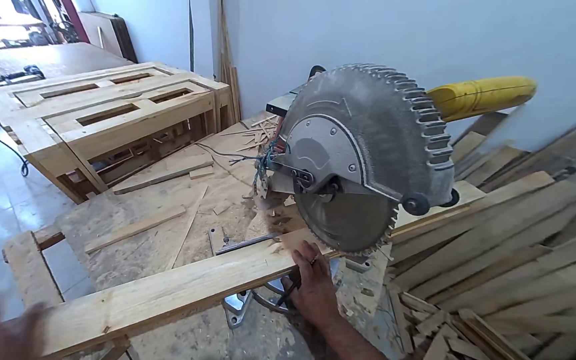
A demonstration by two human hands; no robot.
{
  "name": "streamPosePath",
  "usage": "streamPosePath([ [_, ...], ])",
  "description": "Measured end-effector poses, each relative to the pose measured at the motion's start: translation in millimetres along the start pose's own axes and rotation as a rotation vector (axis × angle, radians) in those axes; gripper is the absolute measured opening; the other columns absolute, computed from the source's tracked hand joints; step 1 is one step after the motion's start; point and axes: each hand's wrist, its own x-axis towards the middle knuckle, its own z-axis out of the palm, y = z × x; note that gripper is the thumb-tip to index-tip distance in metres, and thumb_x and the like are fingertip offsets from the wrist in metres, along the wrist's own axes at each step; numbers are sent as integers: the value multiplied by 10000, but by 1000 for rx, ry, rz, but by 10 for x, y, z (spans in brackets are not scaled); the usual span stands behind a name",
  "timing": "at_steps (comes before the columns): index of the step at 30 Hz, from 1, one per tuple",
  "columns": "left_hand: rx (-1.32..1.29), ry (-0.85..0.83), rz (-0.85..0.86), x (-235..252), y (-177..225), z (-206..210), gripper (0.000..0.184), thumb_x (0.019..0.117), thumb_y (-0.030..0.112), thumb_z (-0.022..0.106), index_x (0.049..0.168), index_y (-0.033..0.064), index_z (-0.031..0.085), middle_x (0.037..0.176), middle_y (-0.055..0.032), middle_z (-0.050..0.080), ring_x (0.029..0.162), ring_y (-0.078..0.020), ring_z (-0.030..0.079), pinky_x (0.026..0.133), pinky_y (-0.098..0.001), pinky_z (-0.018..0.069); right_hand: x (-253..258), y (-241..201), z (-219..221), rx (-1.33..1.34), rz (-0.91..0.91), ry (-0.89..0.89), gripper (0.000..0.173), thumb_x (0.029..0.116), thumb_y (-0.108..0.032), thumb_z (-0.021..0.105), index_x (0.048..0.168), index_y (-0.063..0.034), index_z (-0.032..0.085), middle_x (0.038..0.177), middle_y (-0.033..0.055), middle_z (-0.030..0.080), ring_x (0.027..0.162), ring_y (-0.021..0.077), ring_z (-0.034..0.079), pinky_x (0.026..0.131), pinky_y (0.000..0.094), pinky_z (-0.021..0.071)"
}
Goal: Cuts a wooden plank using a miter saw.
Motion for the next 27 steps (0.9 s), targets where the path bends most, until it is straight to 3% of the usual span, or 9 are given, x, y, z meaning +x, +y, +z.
streamPosePath([
  [3, 24, -311, 406, 199, 701, 360, 736, 941, 655, 563, 1420, 97, 595, 1436, -201, 581, 1366, -418, 515, 1152, -630, 371, 6, -19, -24, 11, 5, -7, 611, 860, -440, 729, 1389, -151, 627, 1493, 173, 550, 1448, 380, 445, 1192, 610, 336],
  [5, 158, -529, 503, 363, 1116, 535, 787, 894, 818, 433, 1379, 235, 644, 1259, -95, 703, 1201, -322, 648, 1077, -622, 445, 18, -21, -29, 19, 1, -13, 604, 856, -411, 730, 1393, -155, 626, 1491, 175, 552, 1445, 380, 450, 1187, 611, 345],
  [7, 247, -803, 472, 592, 1348, 583, 848, 874, 882, 347, 1287, 223, 686, 1098, -141, 732, 1049, -361, 694, 926, -652, 517, 18, -10, -39, 13, 0, -27, 611, 850, -397, 737, 1406, -173, 619, 1499, 160, 551, 1444, 367, 455, 1189, 590, 355],
  [10, 261, -1062, 415, 867, 1384, 703, 1036, 799, 963, 276, 1174, 103, 715, 1057, -198, 718, 1028, -377, 689, 906, -647, 516, 26, 15, -58, 39, -2, -54, 623, 848, -409, 741, 1415, -181, 620, 1509, 160, 542, 1440, 364, 462, 1193, 563, 364],
  [17, 213, -978, 349, 849, 1410, 807, 1004, 818, 948, 256, 1000, 88, 741, 937, -199, 719, 941, -388, 700, 836, -658, 524, 13, 346, -1005, 495, 193, 219, 354, 965, -419, 666, 1083, -91, 732, 1244, 136, 711, 1199, 259, 660, 973, 458, 573],
  [20, 193, -963, 306, 789, 1600, 820, 963, 847, 923, 268, 997, 94, 734, 934, -184, 712, 929, -369, 694, 821, -645, 525, 339, 603, -2024, 448, 29, 473, 253, 1022, -422, 607, 1203, -258, 671, 1254, -37, 719, 1227, 173, 657, 1016, 406, 569],
  [22, 173, -976, 279, 716, 1846, 821, 915, 888, 879, 304, 1033, 86, 735, 971, -195, 710, 954, -374, 686, 843, -647, 515, 752, 776, -2607, 393, -125, 597, 416, 989, -414, 649, 1305, -145, 625, 1333, 32, 675, 1290, 243, 611, 1095, 477, 507],
  [25, 174, -975, 279, 648, 2210, 863, 917, 879, 890, 305, 1054, 97, 732, 1001, -192, 709, 988, -377, 683, 866, -654, 513, 1558, 924, -3123, 140, -244, 406, 850, 911, -574, 678, 1525, -43, 424, 1550, 136, 467, 1441, 259, 446, 1205, 467, 383],
  [27, 176, -972, 286, 622, 2346, 893, 905, 877, 890, 309, 1027, 103, 732, 973, -179, 707, 968, -361, 683, 849, -643, 518, 2143, 727, -3243, -65, -310, 186, 844, 868, -660, 658, 1469, -90, 496, 1376, 177, 583, 1213, 272, 598, 983, 504, 517],
])
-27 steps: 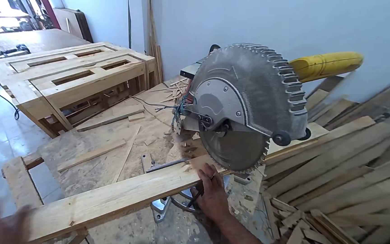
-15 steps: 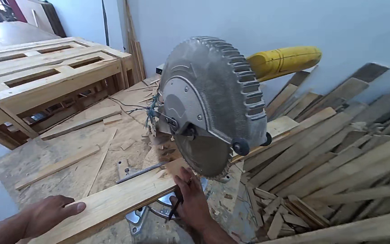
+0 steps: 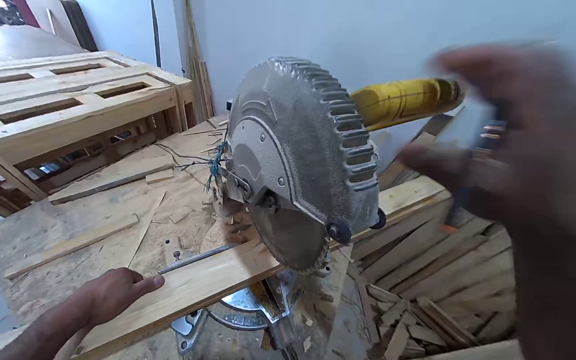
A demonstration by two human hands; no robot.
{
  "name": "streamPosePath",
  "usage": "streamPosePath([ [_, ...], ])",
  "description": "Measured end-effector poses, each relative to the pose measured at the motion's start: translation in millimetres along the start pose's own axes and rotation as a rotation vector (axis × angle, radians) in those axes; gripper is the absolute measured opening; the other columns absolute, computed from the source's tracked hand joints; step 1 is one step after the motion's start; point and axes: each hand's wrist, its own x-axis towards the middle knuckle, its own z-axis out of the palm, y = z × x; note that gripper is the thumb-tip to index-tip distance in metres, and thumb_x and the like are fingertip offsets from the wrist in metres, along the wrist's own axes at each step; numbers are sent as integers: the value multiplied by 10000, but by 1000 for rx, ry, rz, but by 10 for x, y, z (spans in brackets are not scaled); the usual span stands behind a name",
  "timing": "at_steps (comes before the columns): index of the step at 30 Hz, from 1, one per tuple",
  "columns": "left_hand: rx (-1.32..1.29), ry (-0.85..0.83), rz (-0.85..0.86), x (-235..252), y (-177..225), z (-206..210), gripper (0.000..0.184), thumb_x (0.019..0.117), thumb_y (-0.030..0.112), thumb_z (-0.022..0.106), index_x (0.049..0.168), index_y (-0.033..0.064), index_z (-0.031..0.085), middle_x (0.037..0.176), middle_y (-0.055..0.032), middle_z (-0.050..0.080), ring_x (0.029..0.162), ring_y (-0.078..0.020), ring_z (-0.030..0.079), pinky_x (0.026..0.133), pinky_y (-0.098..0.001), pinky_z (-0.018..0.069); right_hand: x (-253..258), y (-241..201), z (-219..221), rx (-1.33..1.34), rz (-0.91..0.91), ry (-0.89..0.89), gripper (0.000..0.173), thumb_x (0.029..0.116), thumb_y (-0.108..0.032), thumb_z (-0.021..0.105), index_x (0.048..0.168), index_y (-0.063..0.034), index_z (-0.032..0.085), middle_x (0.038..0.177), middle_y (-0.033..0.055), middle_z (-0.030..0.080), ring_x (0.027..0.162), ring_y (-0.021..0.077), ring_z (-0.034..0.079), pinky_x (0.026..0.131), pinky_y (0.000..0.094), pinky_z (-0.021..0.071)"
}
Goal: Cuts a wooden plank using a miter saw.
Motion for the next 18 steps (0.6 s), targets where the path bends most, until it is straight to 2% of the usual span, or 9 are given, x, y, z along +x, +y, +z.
streamPosePath([
  [1, -9, 1, 2, 8, 27, 5, 890, 881, 883, 320, 1008, 102, 728, 952, -172, 703, 949, -352, 682, 834, -636, 520, 236, -9, 34, -19, -34, -106, 778, 842, -663, 680, 1385, -116, 570, 1234, 145, 652, 1059, 254, 653, 852, 507, 551],
  [3, -15, 1, 7, 7, 41, 17, 876, 880, 881, 323, 982, 107, 719, 923, -155, 695, 926, -337, 680, 818, -622, 521, 563, 1, 29, -51, -48, -297, 653, 777, -701, 702, 1157, -173, 647, 917, 27, 666, 769, 171, 644, 621, 444, 518],
  [5, 0, -13, 10, 4, 40, 22, 876, 885, 876, 311, 994, 110, 722, 933, -158, 697, 939, -336, 680, 831, -616, 520, 774, -4, -23, -72, -28, -483, 545, 734, -695, 737, 1016, -234, 668, 772, -57, 635, 667, 94, 619, 555, 372, 503],
  [8, 42, -53, 45, -8, 71, 1, 872, 927, 838, 262, 1060, 113, 728, 999, -161, 710, 994, -336, 682, 879, -612, 515, 1020, -78, -49, -85, -24, -713, 456, 696, -659, 803, 904, -266, 698, 703, -80, 643, 637, 62, 631, 546, 351, 531],
  [10, 74, -67, 101, -35, 146, -5, 848, 979, 779, 210, 1075, 106, 716, 1009, -158, 703, 996, -333, 676, 879, -604, 507, 1148, -179, -46, -45, 19, -871, 398, 724, -563, 871, 827, -227, 686, 647, -44, 640, 579, 87, 628, 497, 343, 530],
  [12, 116, -47, 124, -16, 203, 18, 868, 986, 766, 158, 1036, 95, 707, 982, -159, 698, 980, -340, 678, 860, -613, 509, 1214, -198, -28, 29, 47, -978, 394, 719, -549, 883, 818, -216, 698, 673, -34, 674, 614, 90, 659, 542, 321, 565],
  [14, 140, -5, 113, 6, 216, 59, 870, 971, 783, 153, 995, 109, 703, 934, -142, 695, 944, -331, 685, 829, -609, 525, 1216, -193, -7, 105, 59, -1014, 375, 706, -532, 892, 853, -225, 735, 717, -33, 717, 656, 90, 695, 586, 322, 600],
  [18, 135, 45, 77, -10, 274, 93, 821, 965, 782, 201, 900, 121, 683, 832, -103, 669, 849, -293, 681, 751, -566, 538, 1081, -161, 14, 131, 52, -932, 335, 667, -524, 885, 795, -278, 697, 665, -67, 678, 584, 64, 645, 494, 314, 548],
])
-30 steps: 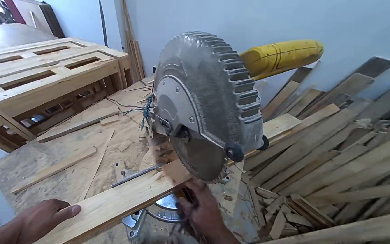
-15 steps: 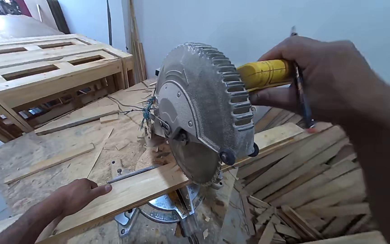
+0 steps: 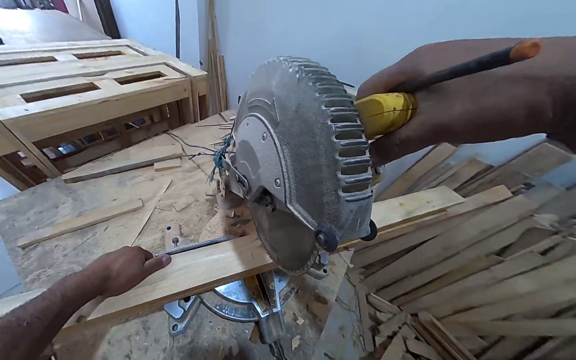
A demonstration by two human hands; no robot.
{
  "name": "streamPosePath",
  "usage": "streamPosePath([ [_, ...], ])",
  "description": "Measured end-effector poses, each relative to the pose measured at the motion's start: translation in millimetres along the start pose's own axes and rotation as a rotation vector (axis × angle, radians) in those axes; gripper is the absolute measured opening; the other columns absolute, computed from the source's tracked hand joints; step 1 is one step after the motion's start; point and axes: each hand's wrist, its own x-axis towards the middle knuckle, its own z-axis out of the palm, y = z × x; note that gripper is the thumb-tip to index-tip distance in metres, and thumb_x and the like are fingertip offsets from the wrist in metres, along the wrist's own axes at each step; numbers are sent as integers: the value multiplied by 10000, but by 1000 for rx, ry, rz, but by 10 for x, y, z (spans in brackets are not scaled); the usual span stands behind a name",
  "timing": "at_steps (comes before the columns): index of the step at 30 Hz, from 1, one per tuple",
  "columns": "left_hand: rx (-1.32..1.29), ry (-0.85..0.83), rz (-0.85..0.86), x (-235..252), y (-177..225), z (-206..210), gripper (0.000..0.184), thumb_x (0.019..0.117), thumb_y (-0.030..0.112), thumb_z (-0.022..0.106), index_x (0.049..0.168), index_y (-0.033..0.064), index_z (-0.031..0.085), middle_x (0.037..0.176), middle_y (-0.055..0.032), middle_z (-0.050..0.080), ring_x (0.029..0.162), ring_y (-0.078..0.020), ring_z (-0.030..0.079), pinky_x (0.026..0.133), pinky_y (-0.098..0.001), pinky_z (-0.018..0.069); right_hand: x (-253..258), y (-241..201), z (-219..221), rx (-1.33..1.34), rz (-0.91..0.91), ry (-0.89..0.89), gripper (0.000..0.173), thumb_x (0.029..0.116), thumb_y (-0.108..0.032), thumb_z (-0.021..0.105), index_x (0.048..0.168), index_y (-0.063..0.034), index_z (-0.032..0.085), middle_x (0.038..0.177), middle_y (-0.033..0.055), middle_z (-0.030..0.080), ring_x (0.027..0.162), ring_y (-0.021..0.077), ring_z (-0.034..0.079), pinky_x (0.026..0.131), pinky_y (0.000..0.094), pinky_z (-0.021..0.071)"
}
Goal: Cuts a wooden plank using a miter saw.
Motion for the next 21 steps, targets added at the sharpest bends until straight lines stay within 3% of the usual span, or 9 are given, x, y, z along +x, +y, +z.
streamPosePath([
  [6, -13, 12, -38, 29, 70, 10, 841, 936, 818, 204, 862, 131, 683, 794, -91, 665, 812, -276, 682, 724, -550, 544, -119, -19, 117, -66, -31, 58, 271, 712, -462, 861, 820, -292, 680, 686, -95, 660, 602, 43, 630, 495, 299, 536],
  [10, -20, 32, -40, 26, 50, 19, 860, 912, 849, 194, 863, 145, 684, 796, -87, 665, 810, -276, 681, 719, -551, 546, -227, 110, 293, -197, -138, 206, 254, 739, -534, 769, 864, -335, 672, 713, -140, 626, 616, 23, 598, 500, 314, 500],
  [13, -10, 27, -43, 20, 68, 16, 862, 917, 842, 190, 877, 143, 692, 822, -89, 677, 838, -276, 689, 741, -552, 552, -288, 96, 370, -263, -135, 263, 230, 750, -507, 747, 858, -331, 645, 717, -145, 603, 629, 27, 588, 508, 324, 485],
  [21, 18, 22, -50, 35, 84, 6, 871, 927, 829, 182, 890, 127, 695, 852, -98, 686, 874, -285, 693, 761, -563, 549, -469, 108, 594, -253, -117, 291, 244, 755, -519, 743, 884, -336, 647, 643, -137, 582, 537, 52, 575, 434, 341, 464],
])
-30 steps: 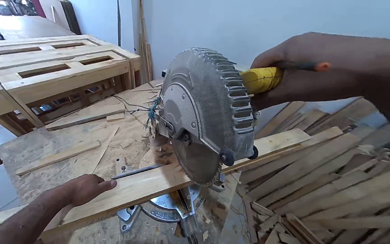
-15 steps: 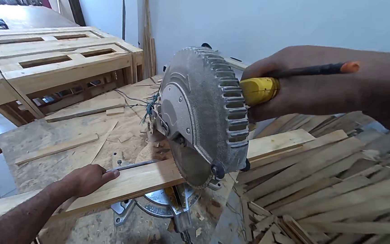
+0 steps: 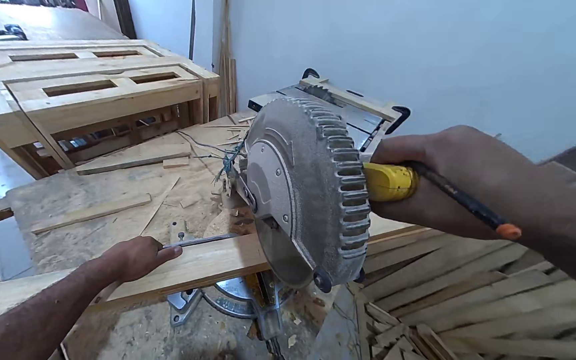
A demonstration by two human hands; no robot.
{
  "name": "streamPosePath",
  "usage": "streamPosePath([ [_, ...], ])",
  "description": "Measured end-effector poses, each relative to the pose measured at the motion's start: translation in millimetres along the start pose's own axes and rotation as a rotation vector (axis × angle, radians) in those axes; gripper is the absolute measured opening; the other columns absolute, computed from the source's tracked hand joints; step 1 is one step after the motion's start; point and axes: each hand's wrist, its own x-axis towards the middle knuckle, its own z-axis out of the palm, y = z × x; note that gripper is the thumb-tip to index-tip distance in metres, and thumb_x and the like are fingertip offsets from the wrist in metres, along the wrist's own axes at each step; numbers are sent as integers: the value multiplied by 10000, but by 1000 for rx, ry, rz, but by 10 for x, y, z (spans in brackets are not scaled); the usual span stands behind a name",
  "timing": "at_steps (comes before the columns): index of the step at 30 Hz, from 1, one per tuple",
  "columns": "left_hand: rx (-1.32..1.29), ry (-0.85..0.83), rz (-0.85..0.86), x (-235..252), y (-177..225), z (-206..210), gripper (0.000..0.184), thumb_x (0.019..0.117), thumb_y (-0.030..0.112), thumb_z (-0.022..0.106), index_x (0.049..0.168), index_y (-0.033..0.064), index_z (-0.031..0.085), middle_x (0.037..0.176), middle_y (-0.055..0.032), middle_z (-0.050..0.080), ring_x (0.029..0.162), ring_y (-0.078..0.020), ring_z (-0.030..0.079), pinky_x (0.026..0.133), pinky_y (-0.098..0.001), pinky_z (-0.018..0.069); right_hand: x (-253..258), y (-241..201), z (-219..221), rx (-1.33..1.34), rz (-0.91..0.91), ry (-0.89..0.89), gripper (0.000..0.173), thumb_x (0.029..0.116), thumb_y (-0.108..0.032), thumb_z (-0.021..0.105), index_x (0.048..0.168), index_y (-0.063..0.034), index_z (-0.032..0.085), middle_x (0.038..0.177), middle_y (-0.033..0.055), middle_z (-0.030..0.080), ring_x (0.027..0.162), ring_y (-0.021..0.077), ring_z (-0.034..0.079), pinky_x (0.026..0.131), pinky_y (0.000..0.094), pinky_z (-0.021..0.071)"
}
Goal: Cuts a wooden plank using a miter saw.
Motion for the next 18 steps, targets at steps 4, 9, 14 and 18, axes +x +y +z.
streamPosePath([
  [4, -13, -23, -8, 1, 3, -24, 890, 920, 841, 181, 914, 113, 693, 889, -119, 689, 914, -303, 693, 795, -583, 548, -139, -60, 111, -49, 12, 25, 276, 726, -518, 740, 899, -333, 630, 645, -144, 558, 552, 55, 574, 451, 354, 461],
  [9, -29, -18, -23, -2, 7, -18, 895, 918, 845, 187, 932, 112, 700, 903, -121, 697, 919, -305, 695, 802, -589, 547, -224, -100, 192, -77, 23, 43, 314, 689, -491, 793, 899, -322, 630, 651, -142, 560, 557, 67, 579, 462, 365, 465],
  [14, -30, -22, -26, -13, 13, -26, 901, 912, 851, 183, 930, 116, 704, 898, -121, 698, 915, -300, 696, 803, -583, 549, -272, -132, 231, -95, 39, 44, 323, 679, -495, 808, 881, -323, 626, 657, -137, 566, 559, 78, 582, 458, 377, 463],
  [18, -29, -20, -21, 9, -5, -16, 892, 917, 845, 190, 913, 112, 698, 882, -116, 691, 902, -297, 693, 799, -573, 548, -280, -126, 250, -106, 22, 59, 313, 674, -497, 787, 876, -322, 624, 665, -136, 565, 564, 79, 582, 458, 372, 458],
])
